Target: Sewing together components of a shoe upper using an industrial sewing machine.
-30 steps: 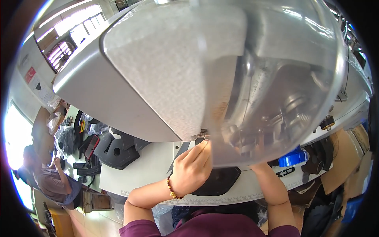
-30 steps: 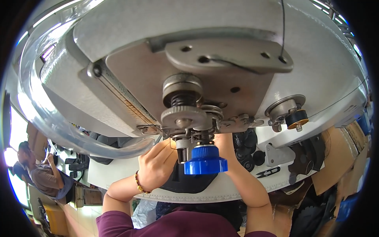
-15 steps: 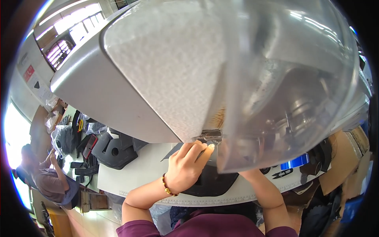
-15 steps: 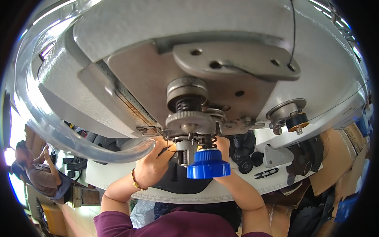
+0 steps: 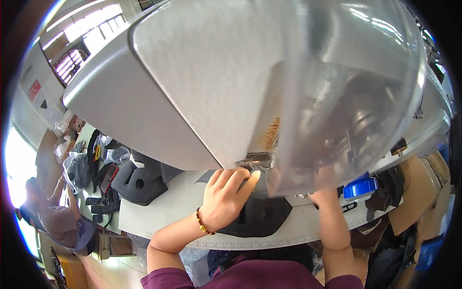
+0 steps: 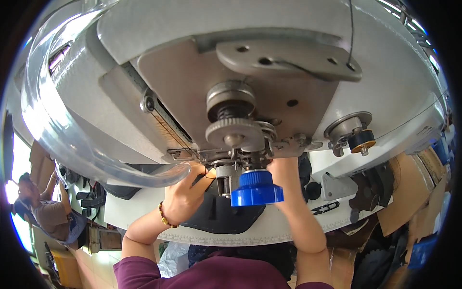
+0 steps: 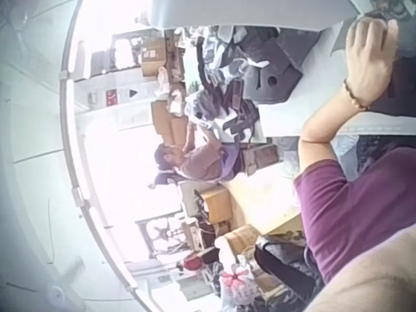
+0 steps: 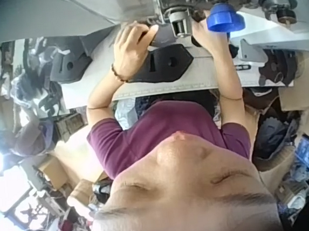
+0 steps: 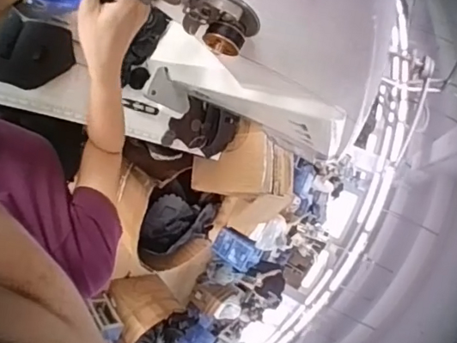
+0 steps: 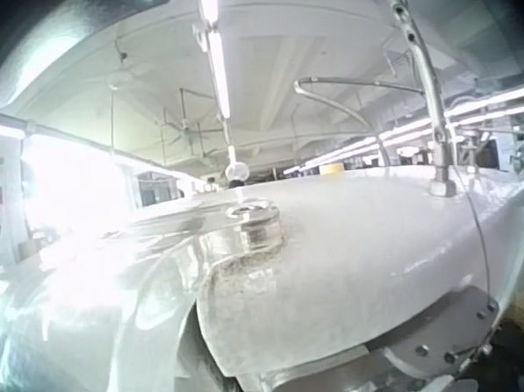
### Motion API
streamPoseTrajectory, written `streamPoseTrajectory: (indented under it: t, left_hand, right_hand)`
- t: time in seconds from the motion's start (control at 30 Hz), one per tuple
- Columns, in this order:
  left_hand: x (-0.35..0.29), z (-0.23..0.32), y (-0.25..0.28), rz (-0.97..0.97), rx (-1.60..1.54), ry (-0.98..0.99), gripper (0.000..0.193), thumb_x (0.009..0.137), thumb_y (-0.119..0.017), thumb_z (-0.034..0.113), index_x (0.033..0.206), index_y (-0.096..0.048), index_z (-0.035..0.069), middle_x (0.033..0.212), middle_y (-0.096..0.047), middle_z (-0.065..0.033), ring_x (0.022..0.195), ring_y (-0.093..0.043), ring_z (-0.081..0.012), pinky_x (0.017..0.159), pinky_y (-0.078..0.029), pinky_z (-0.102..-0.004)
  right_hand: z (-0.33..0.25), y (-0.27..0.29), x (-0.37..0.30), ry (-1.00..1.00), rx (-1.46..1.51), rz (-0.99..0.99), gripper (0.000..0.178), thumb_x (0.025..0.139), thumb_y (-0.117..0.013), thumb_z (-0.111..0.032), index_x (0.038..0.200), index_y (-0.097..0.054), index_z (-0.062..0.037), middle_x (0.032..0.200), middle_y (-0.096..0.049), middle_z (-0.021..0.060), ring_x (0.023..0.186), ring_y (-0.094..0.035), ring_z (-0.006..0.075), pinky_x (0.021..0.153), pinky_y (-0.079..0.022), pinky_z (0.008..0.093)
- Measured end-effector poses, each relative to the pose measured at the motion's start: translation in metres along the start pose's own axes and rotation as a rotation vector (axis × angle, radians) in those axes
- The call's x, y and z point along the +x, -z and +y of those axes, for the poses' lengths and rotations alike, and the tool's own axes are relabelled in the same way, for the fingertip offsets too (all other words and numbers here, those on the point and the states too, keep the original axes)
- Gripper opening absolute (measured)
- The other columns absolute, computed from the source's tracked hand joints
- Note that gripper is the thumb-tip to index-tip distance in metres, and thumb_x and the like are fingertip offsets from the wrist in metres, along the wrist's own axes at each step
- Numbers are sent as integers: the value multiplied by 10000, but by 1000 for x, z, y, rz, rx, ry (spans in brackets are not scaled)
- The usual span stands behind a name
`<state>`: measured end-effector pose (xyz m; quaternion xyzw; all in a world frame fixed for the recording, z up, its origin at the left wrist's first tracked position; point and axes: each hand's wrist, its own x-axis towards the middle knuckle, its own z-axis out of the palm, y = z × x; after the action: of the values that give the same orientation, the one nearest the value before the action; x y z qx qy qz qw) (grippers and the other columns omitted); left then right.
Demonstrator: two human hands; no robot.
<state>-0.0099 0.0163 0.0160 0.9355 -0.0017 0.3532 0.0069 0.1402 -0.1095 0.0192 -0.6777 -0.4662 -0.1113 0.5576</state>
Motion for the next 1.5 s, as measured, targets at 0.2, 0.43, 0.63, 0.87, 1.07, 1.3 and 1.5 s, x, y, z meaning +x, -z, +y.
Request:
streamPoseTrajectory:
  t: [0.2,0.43,0.63,0.87,1.07,1.3,1.5]
  left_hand:
    - [7,16,-1,31,40,-56,347,583,-578,61,916,-599,-35,935,-568,-96,871,-554,-213,739,-474,-306]
    - [11,21,1,11,84,-99,340,556,-581,57,881,-602,-38,906,-581,-91,853,-569,-198,699,-502,-273]
    - [6,13,-2,61,44,-88,329,561,-581,56,881,-622,-9,901,-586,-64,849,-575,-196,654,-505,-262]
    - [2,4,-5,85,-4,-109,343,577,-591,53,913,-630,-5,929,-590,-60,870,-570,-195,628,-491,-266]
    - [-1,-1,-8,71,-63,-41,337,585,-610,49,920,-641,31,873,-563,-38,806,-555,-173,568,-471,-266]
    - [-2,-11,-10,93,-93,-45,336,602,-627,40,935,-655,81,851,-557,-10,749,-538,-151,539,-465,-257]
    - [-4,-25,-15,103,-136,-92,356,592,-626,11,937,-662,90,864,-575,-7,687,-540,-146,506,-441,-262]
  right_hand:
    - [21,0,24,-15,55,-99,106,688,-628,-91,711,-537,-42,647,-559,50,540,-543,136,483,-435,281]
    - [40,2,3,-36,147,-230,95,699,-621,-81,724,-540,-39,655,-556,41,543,-537,130,480,-433,280]
    - [51,-8,-7,-52,217,-346,86,708,-615,-72,736,-542,-37,661,-553,33,546,-532,124,478,-431,280]
    - [44,-8,-16,-765,872,-386,295,775,-583,-231,1007,-507,-65,977,-490,76,870,-445,223,744,-335,388]
    - [47,-5,-27,144,-276,-301,354,764,-615,-304,1087,-563,-168,1122,-523,78,1073,-463,282,917,-321,462]
    - [45,-19,-29,290,-124,-136,65,688,-649,-125,678,-587,-107,644,-547,33,586,-536,215,515,-414,344]
    - [42,-34,-40,160,-172,12,73,695,-650,-119,672,-582,-110,625,-515,31,578,-518,220,518,-396,356]
